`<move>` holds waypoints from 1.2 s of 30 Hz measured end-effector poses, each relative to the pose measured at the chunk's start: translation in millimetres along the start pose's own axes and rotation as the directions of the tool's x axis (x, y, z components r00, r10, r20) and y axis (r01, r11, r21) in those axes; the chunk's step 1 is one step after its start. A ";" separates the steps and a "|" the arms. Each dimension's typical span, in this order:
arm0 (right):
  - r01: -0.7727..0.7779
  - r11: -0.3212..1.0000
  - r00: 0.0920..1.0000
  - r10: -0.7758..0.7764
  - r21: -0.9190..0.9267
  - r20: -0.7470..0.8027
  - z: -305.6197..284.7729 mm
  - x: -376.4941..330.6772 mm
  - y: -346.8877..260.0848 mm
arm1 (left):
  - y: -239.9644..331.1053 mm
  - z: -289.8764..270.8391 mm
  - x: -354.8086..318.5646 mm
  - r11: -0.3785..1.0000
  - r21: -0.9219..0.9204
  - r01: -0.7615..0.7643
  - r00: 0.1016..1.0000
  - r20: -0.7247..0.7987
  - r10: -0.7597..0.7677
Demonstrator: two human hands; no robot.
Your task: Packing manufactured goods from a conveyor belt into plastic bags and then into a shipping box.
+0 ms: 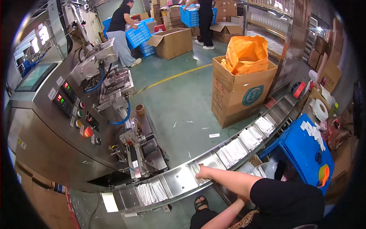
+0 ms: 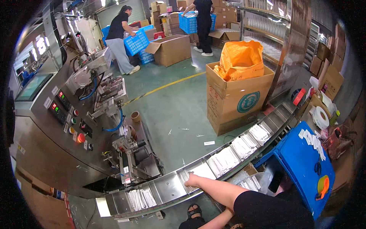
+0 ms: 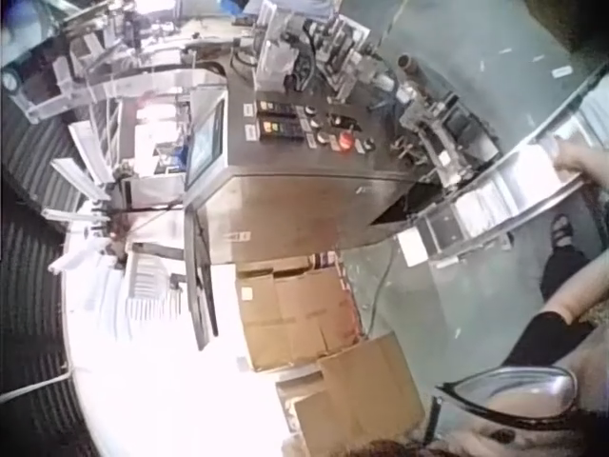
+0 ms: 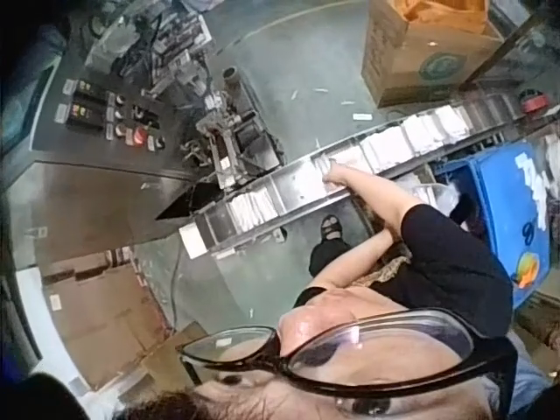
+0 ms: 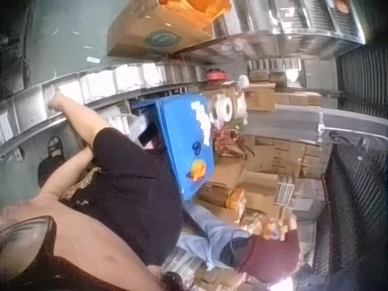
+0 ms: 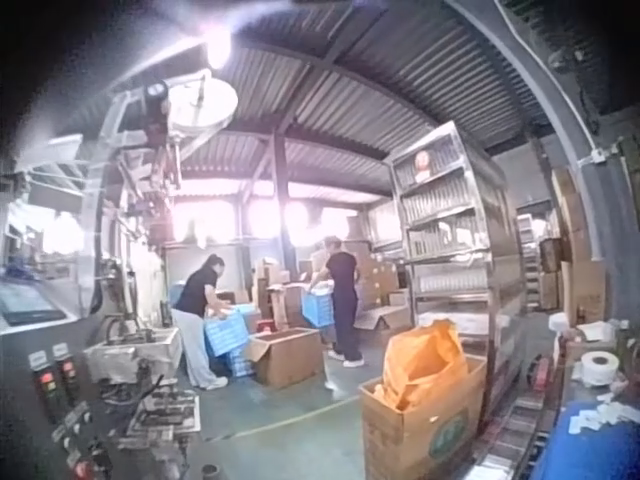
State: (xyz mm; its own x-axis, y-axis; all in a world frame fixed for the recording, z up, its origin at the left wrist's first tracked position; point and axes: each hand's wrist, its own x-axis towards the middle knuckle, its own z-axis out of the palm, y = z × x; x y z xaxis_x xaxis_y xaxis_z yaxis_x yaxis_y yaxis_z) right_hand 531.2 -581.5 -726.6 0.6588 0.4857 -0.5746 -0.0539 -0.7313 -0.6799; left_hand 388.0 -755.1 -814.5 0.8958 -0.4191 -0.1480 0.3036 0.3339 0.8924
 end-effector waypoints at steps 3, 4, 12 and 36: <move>-0.167 0.869 0.986 0.160 0.466 0.055 -1.6 18.1 17.0 | -48.1 -5.9 13.3 1.000 -0.015 -0.015 0.999 0.036 0.016; -0.214 0.805 0.974 0.220 0.553 0.057 4.2 19.0 12.6 | -65.8 -10.9 15.1 1.000 -0.001 -0.023 0.999 0.045 0.023; -0.001 0.687 1.000 -0.017 0.727 0.018 10.8 -12.4 -24.7 | -107.2 -14.7 26.2 0.999 0.025 -0.026 0.999 0.037 0.025; -0.014 0.991 0.943 0.057 0.134 -0.327 -150.4 -202.9 201.1 | 123.0 26.8 -21.1 0.691 0.689 0.219 0.911 -0.399 0.109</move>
State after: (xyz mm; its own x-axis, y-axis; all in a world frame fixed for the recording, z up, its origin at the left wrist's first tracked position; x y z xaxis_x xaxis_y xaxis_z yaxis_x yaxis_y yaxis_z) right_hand 499.6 -899.1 -678.2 0.8639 0.2595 -0.4316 -0.1628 -0.6672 -0.7269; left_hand 397.8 -727.9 -690.2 0.9782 -0.0085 -0.2077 0.1825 -0.4431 0.8777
